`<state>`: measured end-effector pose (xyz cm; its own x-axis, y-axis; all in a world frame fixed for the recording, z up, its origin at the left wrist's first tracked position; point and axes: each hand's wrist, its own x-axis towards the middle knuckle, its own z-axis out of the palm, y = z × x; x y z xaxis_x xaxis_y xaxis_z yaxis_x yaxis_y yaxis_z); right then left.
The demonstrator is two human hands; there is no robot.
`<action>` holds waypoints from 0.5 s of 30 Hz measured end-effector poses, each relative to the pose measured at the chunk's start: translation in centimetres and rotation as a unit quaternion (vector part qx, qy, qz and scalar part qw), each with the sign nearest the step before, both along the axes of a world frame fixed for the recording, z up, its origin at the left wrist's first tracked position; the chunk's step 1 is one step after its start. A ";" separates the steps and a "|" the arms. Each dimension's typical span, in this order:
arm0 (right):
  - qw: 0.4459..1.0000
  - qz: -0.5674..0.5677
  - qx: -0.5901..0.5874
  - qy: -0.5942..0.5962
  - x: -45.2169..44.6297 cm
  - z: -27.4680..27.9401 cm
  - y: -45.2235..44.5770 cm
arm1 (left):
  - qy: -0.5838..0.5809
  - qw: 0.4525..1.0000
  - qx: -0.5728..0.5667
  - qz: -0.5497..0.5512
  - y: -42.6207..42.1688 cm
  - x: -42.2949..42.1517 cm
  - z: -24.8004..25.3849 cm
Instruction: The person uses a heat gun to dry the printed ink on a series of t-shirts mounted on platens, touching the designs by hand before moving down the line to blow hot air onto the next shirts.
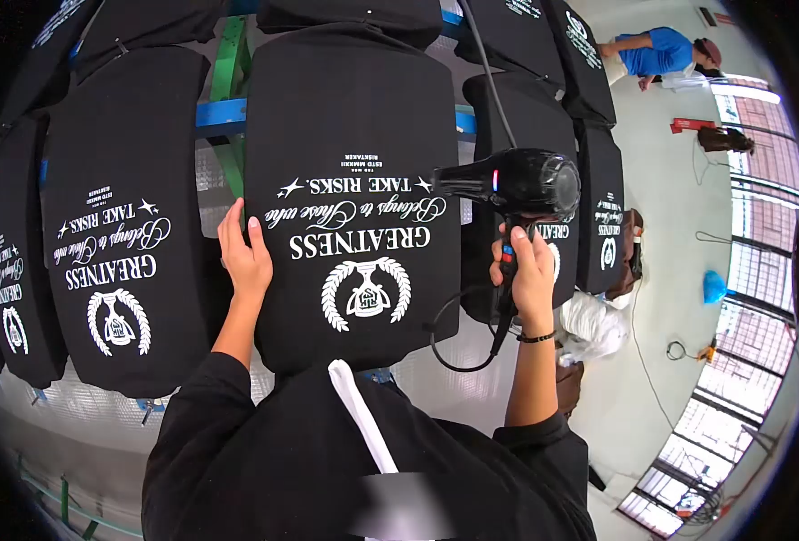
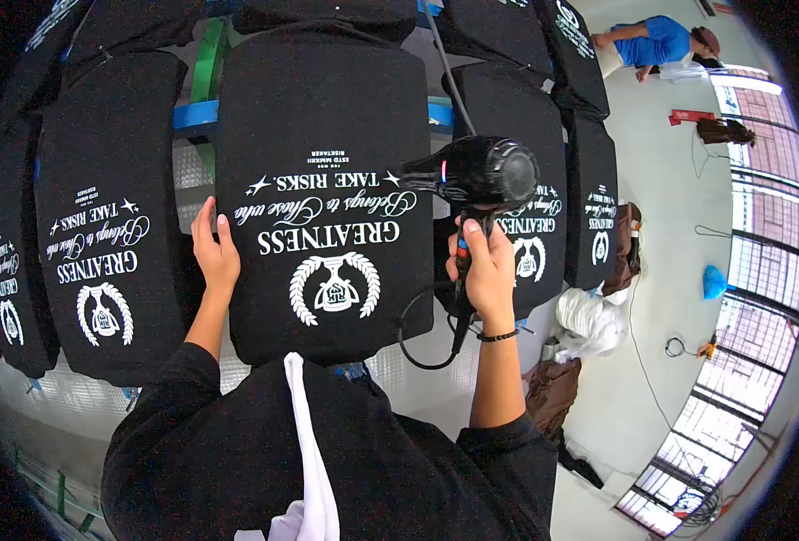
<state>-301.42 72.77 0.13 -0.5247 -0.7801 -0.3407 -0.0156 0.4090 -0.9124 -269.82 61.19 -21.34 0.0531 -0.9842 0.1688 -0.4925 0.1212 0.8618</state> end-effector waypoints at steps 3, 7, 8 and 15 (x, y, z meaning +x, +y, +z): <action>0.999 0.009 -0.001 0.037 0.5 -0.1 0.2 | -0.006 1.000 0.002 -0.006 -0.1 0.0 -0.1; 0.999 0.015 -0.001 -0.039 2.5 0.2 0.5 | -0.006 1.000 -0.008 -0.004 -0.2 -0.3 -0.5; 0.998 0.026 -0.005 -0.061 3.6 0.4 0.5 | -0.003 1.000 -0.009 0.000 -0.2 -0.1 -0.6; 0.978 0.118 -0.018 -0.170 12.0 -0.8 -1.1 | -0.040 0.994 -0.090 0.044 0.5 0.2 0.7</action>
